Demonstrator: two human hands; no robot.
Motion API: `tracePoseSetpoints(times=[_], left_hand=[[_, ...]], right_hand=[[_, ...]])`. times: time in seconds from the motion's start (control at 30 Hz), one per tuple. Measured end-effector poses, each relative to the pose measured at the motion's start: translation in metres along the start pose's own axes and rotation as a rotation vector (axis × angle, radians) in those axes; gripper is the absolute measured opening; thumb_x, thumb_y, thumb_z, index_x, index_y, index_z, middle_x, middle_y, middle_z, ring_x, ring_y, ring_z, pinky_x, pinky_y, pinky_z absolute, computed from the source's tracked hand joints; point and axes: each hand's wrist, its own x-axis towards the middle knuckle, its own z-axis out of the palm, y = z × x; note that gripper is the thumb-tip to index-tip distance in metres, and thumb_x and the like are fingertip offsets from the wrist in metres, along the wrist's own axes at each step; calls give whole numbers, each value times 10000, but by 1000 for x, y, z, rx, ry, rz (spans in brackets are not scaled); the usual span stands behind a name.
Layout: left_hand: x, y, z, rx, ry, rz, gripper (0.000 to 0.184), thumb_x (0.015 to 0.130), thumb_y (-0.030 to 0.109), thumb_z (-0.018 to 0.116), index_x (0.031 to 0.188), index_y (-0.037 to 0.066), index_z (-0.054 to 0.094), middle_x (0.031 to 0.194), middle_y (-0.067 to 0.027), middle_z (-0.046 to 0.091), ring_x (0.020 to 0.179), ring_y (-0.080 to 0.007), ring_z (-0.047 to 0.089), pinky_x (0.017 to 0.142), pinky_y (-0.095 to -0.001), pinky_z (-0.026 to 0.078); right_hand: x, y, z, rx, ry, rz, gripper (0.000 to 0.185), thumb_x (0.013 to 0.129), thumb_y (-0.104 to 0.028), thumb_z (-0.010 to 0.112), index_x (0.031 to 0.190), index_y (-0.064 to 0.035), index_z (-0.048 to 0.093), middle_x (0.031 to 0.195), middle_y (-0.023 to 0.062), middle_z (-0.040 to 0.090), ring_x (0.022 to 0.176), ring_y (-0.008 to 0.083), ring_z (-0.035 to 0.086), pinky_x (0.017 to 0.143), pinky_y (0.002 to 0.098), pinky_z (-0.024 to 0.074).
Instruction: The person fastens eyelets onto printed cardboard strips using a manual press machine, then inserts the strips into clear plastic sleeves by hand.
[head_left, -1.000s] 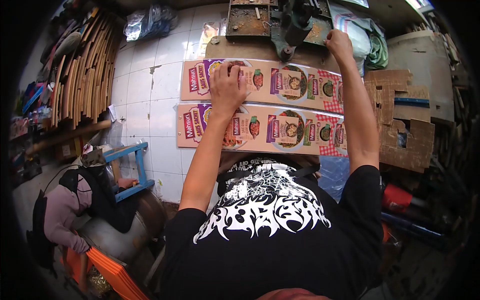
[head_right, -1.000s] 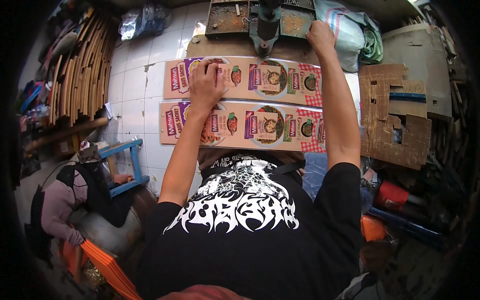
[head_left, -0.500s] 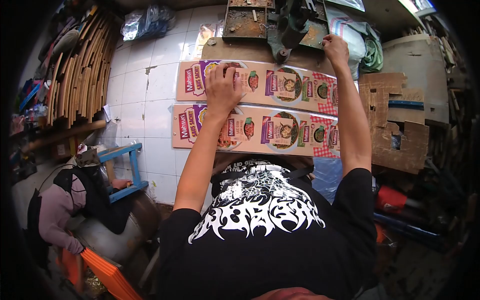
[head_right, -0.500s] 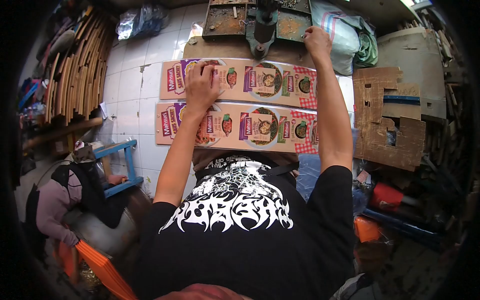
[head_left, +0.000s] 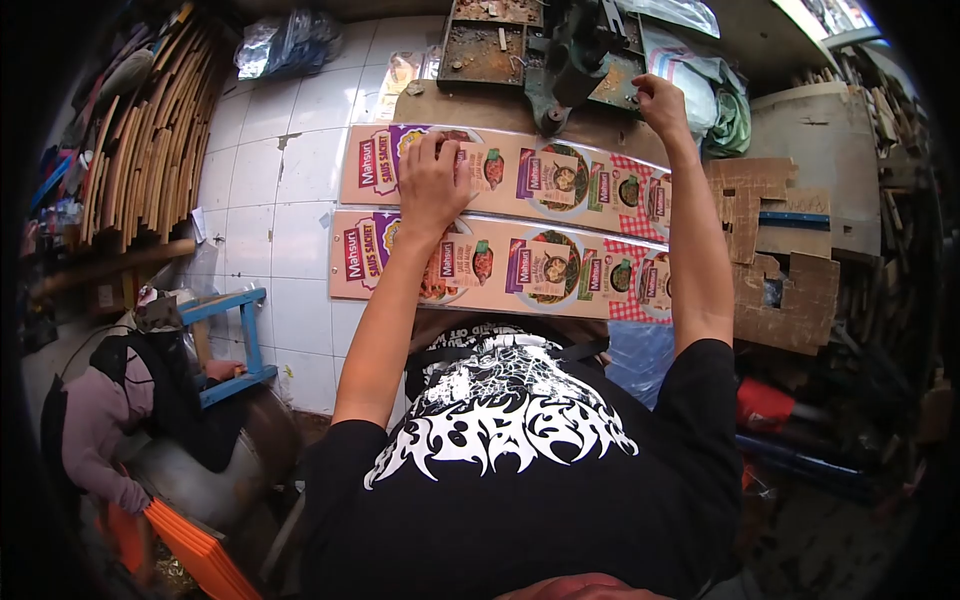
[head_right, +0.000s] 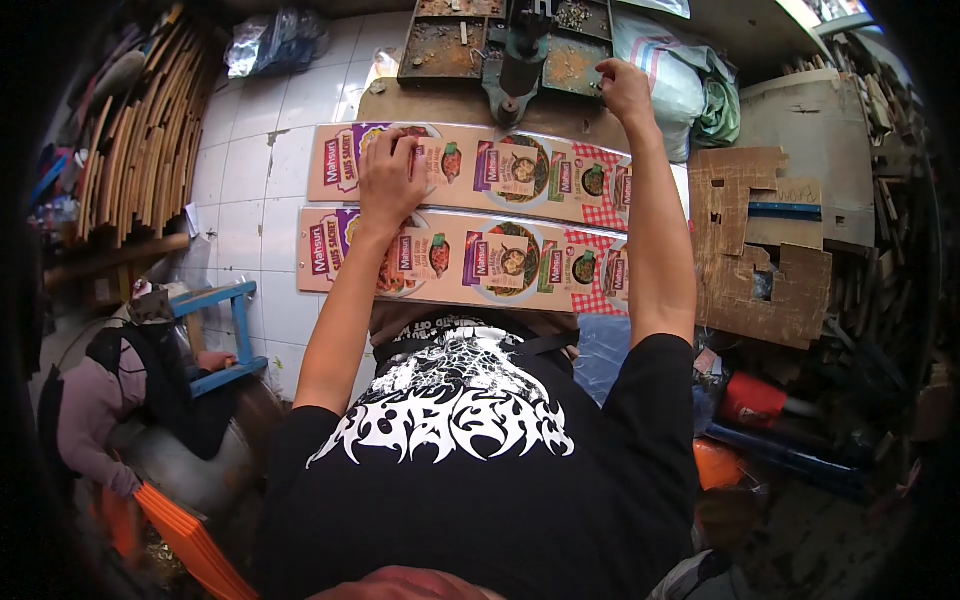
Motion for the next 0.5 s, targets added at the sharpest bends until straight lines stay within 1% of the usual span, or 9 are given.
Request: tracePoseSetpoints(times=[0.23,0.3,0.43,0.5], left_hand=[[0,0,0,3,10,8,248,836,187,648,1041,50,629,1144,-123,581,1108,-321,543,975,-455,410],[0,0,0,3,12,7,248,835,188,649,1040,50,629,1144,-123,581,1111,-321,542,976,-455,410],[0,1,0,-12,4,-3,254,827,190,650,1036,46,630,1148,-133,573,1118,-324,533,989,-460,399],[0,0,0,-24,-5,-7,257,822,190,648,1030,41,632,1149,-145,568,1121,-328,526,1000,-465,389]], right_hand=[[1,3,1,-15,5,-7,223,820,-41,595,993,-62,733,921,153,725,895,284,703,847,382,539],[0,2,1,1,1,-2,211,859,-48,604,1025,-69,733,917,142,736,854,238,719,792,336,549],[0,4,3,29,11,0,206,860,-49,603,1017,-68,735,929,141,737,872,245,719,803,337,546],[0,4,3,-94,36,1,199,850,-70,616,1008,-73,736,942,138,734,894,271,713,822,360,543]])
